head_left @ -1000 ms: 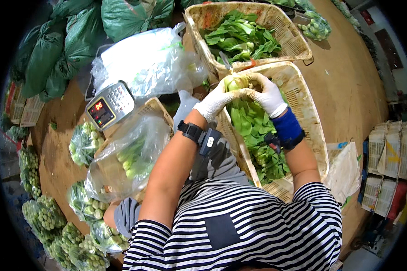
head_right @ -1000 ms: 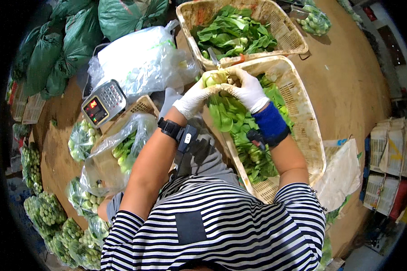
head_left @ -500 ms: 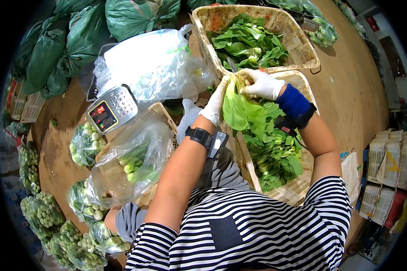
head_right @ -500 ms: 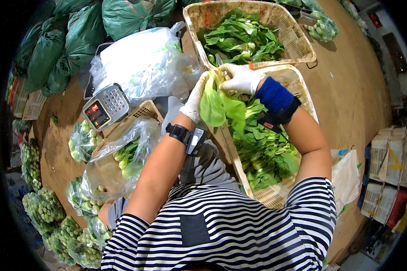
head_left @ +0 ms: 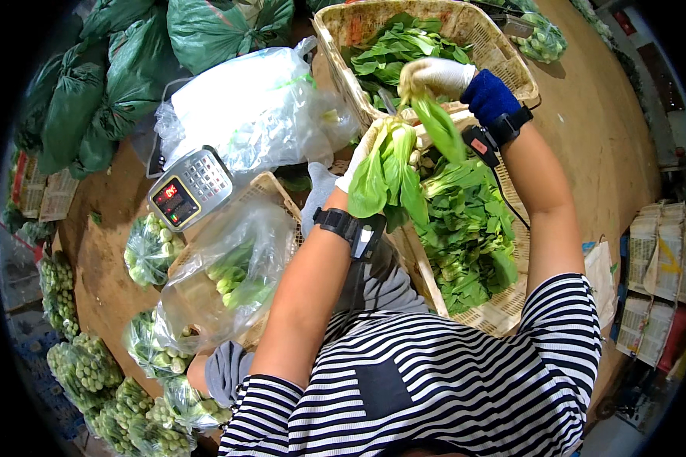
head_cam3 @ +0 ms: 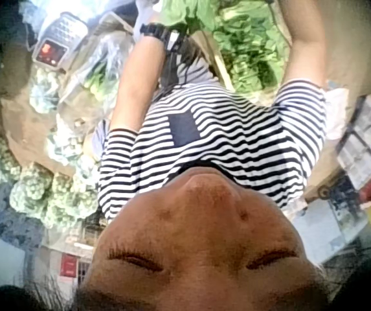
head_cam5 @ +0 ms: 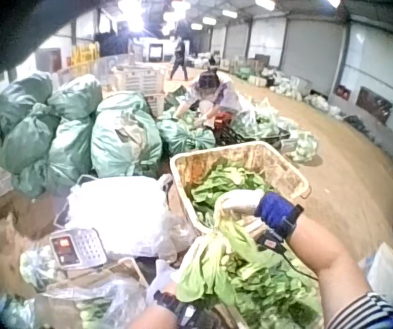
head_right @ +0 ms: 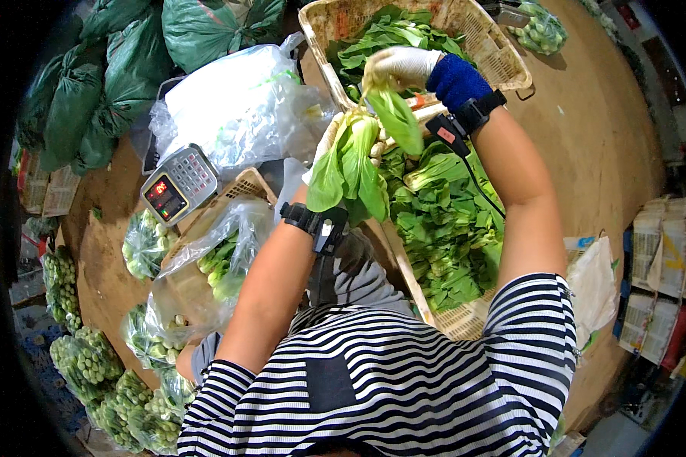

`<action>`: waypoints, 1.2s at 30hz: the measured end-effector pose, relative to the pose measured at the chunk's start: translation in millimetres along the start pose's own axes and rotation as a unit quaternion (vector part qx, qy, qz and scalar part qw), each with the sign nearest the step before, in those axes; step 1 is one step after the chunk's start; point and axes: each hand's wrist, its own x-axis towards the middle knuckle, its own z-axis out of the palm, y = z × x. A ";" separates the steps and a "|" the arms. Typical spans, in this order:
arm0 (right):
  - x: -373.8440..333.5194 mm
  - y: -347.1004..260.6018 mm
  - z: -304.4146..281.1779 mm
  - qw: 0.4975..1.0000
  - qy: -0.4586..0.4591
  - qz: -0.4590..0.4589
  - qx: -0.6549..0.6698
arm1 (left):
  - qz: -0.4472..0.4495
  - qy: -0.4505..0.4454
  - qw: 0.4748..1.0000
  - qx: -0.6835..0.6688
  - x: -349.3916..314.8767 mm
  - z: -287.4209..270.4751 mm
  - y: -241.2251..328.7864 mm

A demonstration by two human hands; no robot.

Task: The person sits on the floor and trims leafy green vegetables using a knife, removing unwanted parts. They place the trimmed vegetables into plastic bags, weigh them on a digital scale, and tie the bags shut before setting them aside.

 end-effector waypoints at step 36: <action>-75.6 48.3 117.2 0.787 0.338 -0.149 -0.494 | 0.251 0.253 0.761 0.541 9.9 -4.1 -8.6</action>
